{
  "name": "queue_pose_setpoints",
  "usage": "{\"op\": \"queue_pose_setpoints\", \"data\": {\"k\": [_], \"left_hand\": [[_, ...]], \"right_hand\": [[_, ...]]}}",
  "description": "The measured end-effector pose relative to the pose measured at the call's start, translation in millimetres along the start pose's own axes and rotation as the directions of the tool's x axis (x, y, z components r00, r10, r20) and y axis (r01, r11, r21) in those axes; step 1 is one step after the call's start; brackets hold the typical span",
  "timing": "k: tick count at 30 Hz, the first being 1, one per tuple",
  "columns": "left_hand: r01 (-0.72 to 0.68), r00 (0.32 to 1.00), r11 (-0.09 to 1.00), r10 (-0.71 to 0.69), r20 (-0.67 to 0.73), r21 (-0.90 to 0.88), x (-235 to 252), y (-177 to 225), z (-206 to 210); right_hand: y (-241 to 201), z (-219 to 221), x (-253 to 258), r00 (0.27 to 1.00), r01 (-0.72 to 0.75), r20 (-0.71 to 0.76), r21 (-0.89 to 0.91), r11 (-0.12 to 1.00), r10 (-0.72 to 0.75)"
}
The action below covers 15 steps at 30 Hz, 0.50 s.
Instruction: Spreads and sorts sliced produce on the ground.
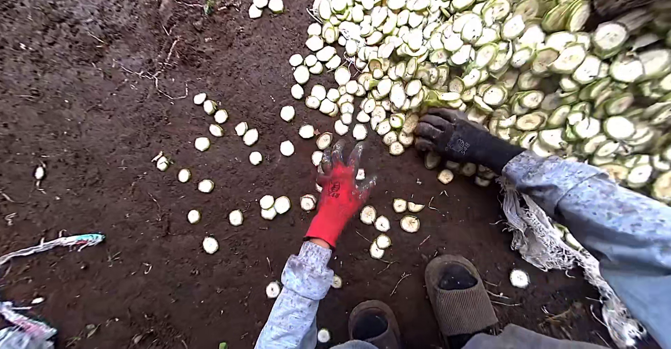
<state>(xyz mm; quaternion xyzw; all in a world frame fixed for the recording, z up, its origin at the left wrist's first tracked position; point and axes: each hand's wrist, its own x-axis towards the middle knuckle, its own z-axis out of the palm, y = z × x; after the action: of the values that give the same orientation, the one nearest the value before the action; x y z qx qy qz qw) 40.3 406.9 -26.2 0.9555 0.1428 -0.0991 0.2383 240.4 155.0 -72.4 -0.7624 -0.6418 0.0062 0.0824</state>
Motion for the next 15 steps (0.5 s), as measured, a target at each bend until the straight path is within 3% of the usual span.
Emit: {"op": "queue_pose_setpoints", "data": {"k": [2,4,7,9,10,12,14,15], "left_hand": [[0.042,0.994,0.987,-0.057,0.093,0.157,-12,-5,28],[0.014,0.992,0.952,-0.052,0.118,0.305,-19,-2,47],[-0.046,0.981,0.926,-0.028,0.192,0.374,-12,10,48],[-0.057,0.952,0.937,-0.053,0.302,0.346,5,18,39],[-0.026,0.941,0.955,-0.076,0.329,0.296,15,21,31],[0.073,0.949,0.997,-0.077,0.306,0.022,38,25,8],[0.055,0.986,0.929,0.008,0.168,-0.366,59,38,-24],[0.011,0.992,0.840,0.059,0.111,-0.543,74,51,-42]], "right_hand": [[42,-38,7,0.995,-0.096,-0.002,-0.099,0.990,0.097],[80,-79,16,0.957,-0.285,0.000,-0.211,0.935,0.292],[126,-120,22,0.822,-0.565,-0.046,-0.190,0.803,0.567],[121,-134,27,0.745,-0.667,-0.112,-0.117,0.736,0.658],[107,-135,29,0.737,-0.672,-0.166,-0.077,0.737,0.655],[62,-119,33,0.801,-0.562,-0.259,-0.011,0.827,0.540],[7,-78,35,0.908,-0.363,-0.213,0.022,0.931,0.360],[-17,-55,37,0.954,-0.266,-0.133,0.040,0.963,0.269]]}}
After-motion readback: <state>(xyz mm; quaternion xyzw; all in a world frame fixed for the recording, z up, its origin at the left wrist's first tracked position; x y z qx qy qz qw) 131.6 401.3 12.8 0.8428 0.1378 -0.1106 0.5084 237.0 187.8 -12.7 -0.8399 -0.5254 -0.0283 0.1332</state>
